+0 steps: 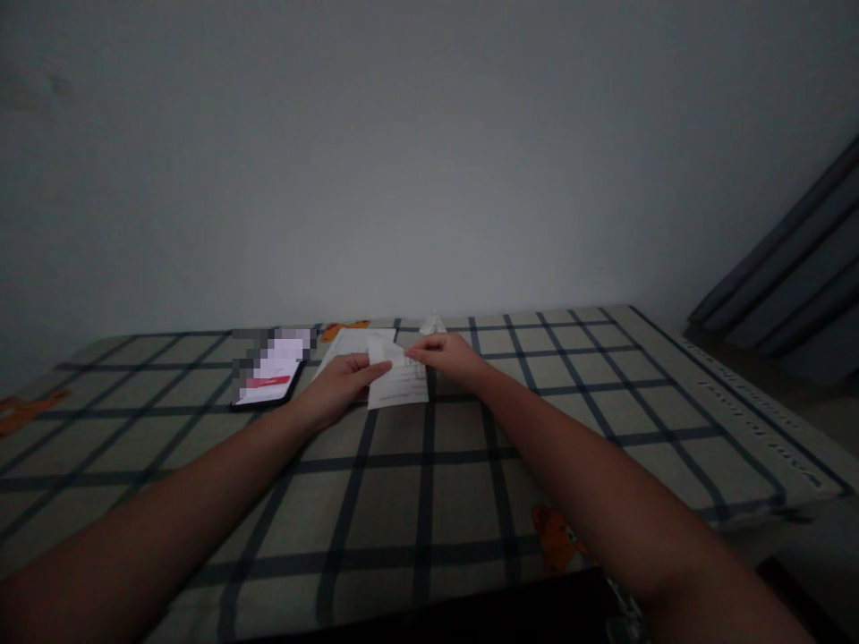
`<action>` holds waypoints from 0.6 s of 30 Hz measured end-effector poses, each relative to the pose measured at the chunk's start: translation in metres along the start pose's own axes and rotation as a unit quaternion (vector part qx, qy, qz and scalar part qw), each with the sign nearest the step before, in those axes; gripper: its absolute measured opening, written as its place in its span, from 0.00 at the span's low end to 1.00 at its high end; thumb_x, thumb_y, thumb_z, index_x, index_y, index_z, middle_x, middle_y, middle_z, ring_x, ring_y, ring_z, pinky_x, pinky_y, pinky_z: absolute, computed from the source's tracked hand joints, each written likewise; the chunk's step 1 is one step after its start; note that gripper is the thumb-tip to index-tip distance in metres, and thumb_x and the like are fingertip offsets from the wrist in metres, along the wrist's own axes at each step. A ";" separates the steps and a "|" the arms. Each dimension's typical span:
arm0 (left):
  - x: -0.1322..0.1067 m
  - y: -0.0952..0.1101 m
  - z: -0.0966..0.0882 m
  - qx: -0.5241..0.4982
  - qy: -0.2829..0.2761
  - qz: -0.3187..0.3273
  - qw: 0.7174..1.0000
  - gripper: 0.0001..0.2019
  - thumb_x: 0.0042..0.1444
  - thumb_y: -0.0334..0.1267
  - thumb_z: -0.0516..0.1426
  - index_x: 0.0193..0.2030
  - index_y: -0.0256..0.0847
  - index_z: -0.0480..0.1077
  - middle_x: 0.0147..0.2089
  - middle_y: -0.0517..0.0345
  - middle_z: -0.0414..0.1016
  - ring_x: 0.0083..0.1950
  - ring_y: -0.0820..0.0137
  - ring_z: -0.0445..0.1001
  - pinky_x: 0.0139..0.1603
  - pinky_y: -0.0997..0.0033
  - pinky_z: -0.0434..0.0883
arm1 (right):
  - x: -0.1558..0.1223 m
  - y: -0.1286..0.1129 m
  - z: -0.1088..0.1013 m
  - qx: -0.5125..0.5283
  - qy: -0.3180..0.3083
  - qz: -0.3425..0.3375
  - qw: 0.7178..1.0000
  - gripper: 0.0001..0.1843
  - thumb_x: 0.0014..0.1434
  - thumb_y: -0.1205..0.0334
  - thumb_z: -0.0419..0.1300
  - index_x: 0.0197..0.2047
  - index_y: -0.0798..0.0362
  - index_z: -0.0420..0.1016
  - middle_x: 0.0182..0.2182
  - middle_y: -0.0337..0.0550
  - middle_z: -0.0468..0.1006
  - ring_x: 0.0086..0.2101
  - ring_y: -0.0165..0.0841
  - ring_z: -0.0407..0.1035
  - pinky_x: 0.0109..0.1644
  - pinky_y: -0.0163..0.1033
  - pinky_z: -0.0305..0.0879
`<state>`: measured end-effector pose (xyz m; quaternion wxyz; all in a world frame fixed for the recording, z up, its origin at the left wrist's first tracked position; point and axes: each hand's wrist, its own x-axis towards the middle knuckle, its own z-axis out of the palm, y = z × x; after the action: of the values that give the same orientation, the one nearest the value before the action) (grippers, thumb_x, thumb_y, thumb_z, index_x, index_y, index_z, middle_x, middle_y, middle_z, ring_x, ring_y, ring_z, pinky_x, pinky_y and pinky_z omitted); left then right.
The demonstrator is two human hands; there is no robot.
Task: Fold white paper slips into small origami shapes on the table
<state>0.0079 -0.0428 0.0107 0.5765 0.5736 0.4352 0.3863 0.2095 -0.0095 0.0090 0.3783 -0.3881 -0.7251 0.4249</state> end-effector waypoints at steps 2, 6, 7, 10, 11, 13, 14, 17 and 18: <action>0.001 -0.001 -0.001 0.013 -0.004 0.000 1.000 0.13 0.45 0.46 0.59 0.31 0.36 0.72 0.28 0.52 0.75 0.31 0.65 0.73 0.31 0.68 0.67 | 0.000 0.000 0.000 -0.004 0.003 -0.002 1.000 0.15 0.48 0.53 0.59 0.29 0.58 0.74 0.27 0.41 0.73 0.29 0.28 0.64 0.33 0.34 0.58; 0.000 -0.001 -0.002 0.039 -0.028 0.008 0.999 0.16 0.48 0.48 0.56 0.33 0.36 0.72 0.32 0.52 0.75 0.31 0.68 0.72 0.33 0.69 0.67 | 0.001 0.002 0.001 -0.017 0.003 -0.012 1.000 0.15 0.48 0.53 0.58 0.28 0.58 0.73 0.25 0.40 0.71 0.27 0.27 0.63 0.30 0.33 0.57; 0.000 -0.001 -0.002 0.051 -0.036 0.008 0.998 0.16 0.49 0.49 0.55 0.34 0.36 0.72 0.33 0.52 0.76 0.31 0.68 0.72 0.33 0.69 0.67 | 0.001 0.003 0.002 -0.016 -0.005 -0.015 1.000 0.15 0.49 0.53 0.58 0.29 0.58 0.73 0.25 0.40 0.71 0.28 0.28 0.63 0.30 0.33 0.57; -0.002 0.000 -0.003 0.120 -0.033 0.006 0.992 0.17 0.48 0.50 0.55 0.33 0.35 0.72 0.29 0.53 0.75 0.28 0.68 0.71 0.29 0.70 0.66 | 0.000 0.001 0.002 -0.011 -0.034 -0.017 0.999 0.16 0.49 0.53 0.57 0.32 0.58 0.73 0.28 0.41 0.72 0.29 0.28 0.64 0.32 0.34 0.58; -0.002 0.000 -0.003 0.138 -0.030 0.008 0.990 0.18 0.48 0.50 0.55 0.32 0.35 0.72 0.28 0.53 0.75 0.28 0.68 0.71 0.28 0.70 0.65 | -0.001 0.000 0.002 -0.012 -0.039 -0.014 0.999 0.16 0.49 0.52 0.58 0.32 0.58 0.74 0.28 0.41 0.73 0.29 0.29 0.64 0.32 0.34 0.58; -0.003 0.001 -0.003 0.156 -0.026 0.014 0.987 0.17 0.47 0.50 0.55 0.31 0.35 0.73 0.26 0.53 0.74 0.27 0.68 0.70 0.27 0.71 0.64 | -0.002 -0.002 0.002 -0.013 -0.039 -0.006 0.999 0.16 0.49 0.52 0.58 0.31 0.58 0.73 0.27 0.41 0.72 0.29 0.28 0.63 0.32 0.34 0.57; -0.003 0.002 -0.003 0.160 -0.025 0.019 0.987 0.17 0.47 0.49 0.55 0.31 0.35 0.73 0.25 0.54 0.74 0.27 0.68 0.70 0.27 0.71 0.64 | -0.002 -0.002 0.003 -0.011 -0.036 -0.003 0.999 0.16 0.48 0.52 0.58 0.31 0.58 0.73 0.27 0.41 0.72 0.29 0.28 0.63 0.31 0.33 0.57; -0.004 0.003 -0.002 0.162 -0.023 0.028 0.986 0.16 0.47 0.49 0.55 0.30 0.35 0.73 0.24 0.54 0.73 0.26 0.68 0.70 0.27 0.71 0.63 | -0.002 -0.001 0.003 0.001 -0.031 -0.002 1.000 0.15 0.48 0.52 0.59 0.29 0.58 0.72 0.25 0.40 0.70 0.27 0.27 0.62 0.30 0.33 0.56; -0.004 0.004 -0.002 0.160 -0.022 0.028 0.986 0.16 0.47 0.48 0.55 0.29 0.35 0.73 0.24 0.54 0.73 0.26 0.68 0.69 0.26 0.71 0.63 | -0.001 -0.001 0.004 0.004 -0.031 -0.003 1.000 0.15 0.48 0.52 0.59 0.29 0.58 0.72 0.25 0.39 0.70 0.27 0.27 0.61 0.30 0.33 0.55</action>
<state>0.0052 -0.0461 0.0146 0.4753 0.6791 0.4623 0.3151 0.2066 -0.0122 0.0080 0.3581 -0.3714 -0.7360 0.4384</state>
